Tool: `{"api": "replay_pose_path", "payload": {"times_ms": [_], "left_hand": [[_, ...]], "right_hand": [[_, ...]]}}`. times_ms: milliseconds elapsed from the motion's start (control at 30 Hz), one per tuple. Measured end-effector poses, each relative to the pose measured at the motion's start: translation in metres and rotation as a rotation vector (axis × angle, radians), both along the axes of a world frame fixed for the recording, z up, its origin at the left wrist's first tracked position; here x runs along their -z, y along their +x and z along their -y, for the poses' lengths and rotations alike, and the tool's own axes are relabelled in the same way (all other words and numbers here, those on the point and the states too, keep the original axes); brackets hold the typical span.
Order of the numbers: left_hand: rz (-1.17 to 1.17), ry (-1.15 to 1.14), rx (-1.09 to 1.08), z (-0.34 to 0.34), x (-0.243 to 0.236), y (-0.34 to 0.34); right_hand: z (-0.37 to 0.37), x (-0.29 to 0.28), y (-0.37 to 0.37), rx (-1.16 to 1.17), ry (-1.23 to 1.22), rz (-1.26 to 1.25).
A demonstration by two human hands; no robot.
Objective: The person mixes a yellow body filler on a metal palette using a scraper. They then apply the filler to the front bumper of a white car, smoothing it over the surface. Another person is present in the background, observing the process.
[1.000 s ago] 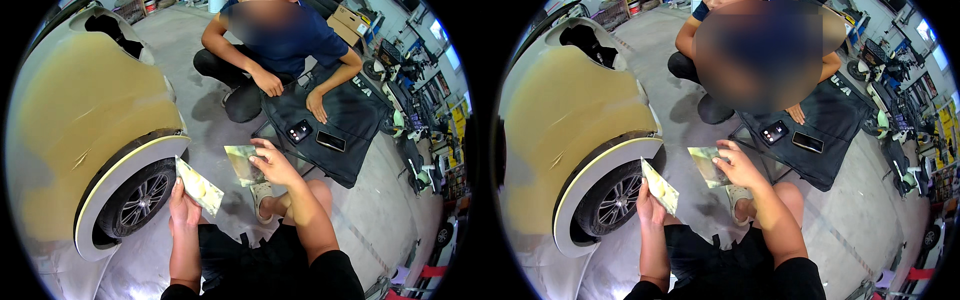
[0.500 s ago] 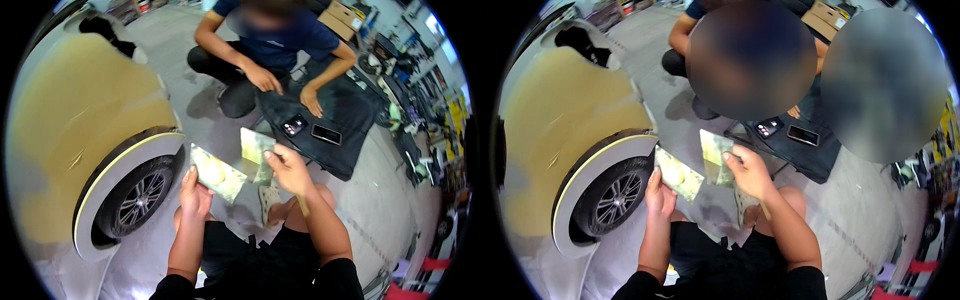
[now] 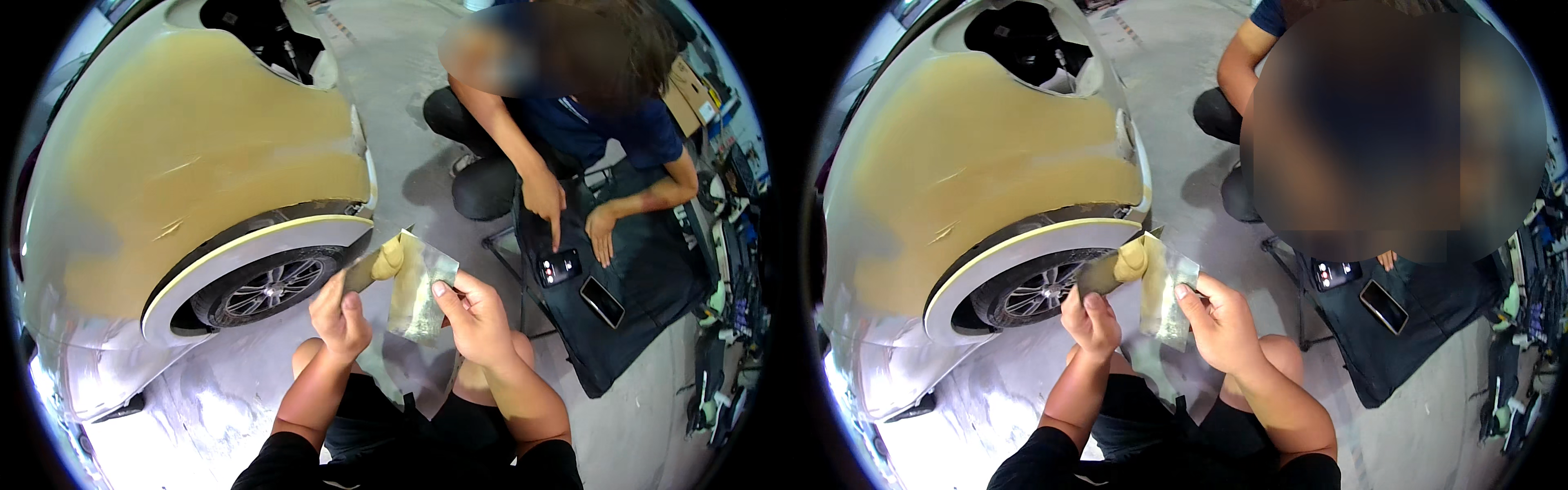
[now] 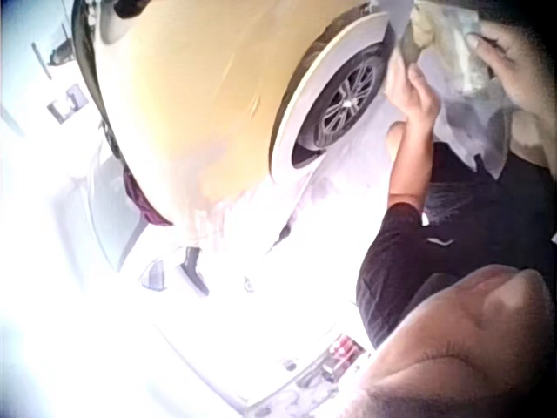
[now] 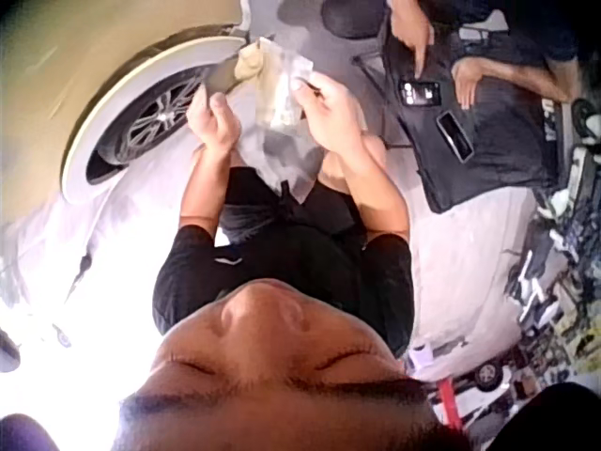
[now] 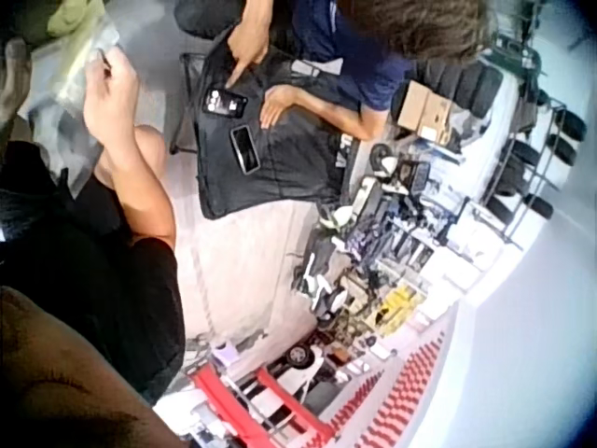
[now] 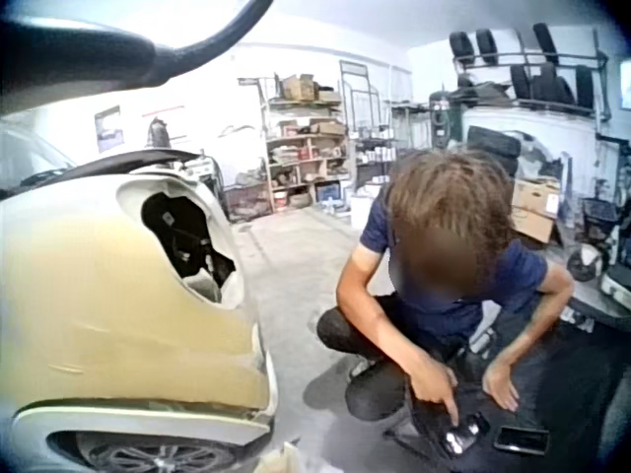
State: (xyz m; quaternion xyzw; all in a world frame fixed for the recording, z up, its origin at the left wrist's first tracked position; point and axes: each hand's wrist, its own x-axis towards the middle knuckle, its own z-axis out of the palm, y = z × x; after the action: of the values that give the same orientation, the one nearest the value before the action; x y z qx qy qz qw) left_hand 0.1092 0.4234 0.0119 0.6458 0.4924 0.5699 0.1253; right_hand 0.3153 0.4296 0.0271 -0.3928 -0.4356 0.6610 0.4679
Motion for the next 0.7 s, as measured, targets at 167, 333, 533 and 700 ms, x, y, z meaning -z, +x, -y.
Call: {"api": "replay_pose_path", "payload": {"times_ms": [167,333,533,700], "left_hand": [[-0.290,0.151,0.134,-0.008,-0.013,-0.005],[-0.445,0.149,0.134,0.007,-0.016,-0.027],[-0.269,-0.127,-0.140,0.045,0.005,-0.062],[1.003,-0.279,0.047,0.053,0.012,-0.087]], "right_hand": [[-0.019,-0.006,-0.013,-0.009,-0.066,-0.170],[-0.038,-0.014,-0.021,0.004,-0.082,-0.345],[-0.069,-0.023,-0.037,0.014,-0.192,-0.750],[-0.089,-0.005,-0.060,-0.067,-0.288,-0.989]]}}
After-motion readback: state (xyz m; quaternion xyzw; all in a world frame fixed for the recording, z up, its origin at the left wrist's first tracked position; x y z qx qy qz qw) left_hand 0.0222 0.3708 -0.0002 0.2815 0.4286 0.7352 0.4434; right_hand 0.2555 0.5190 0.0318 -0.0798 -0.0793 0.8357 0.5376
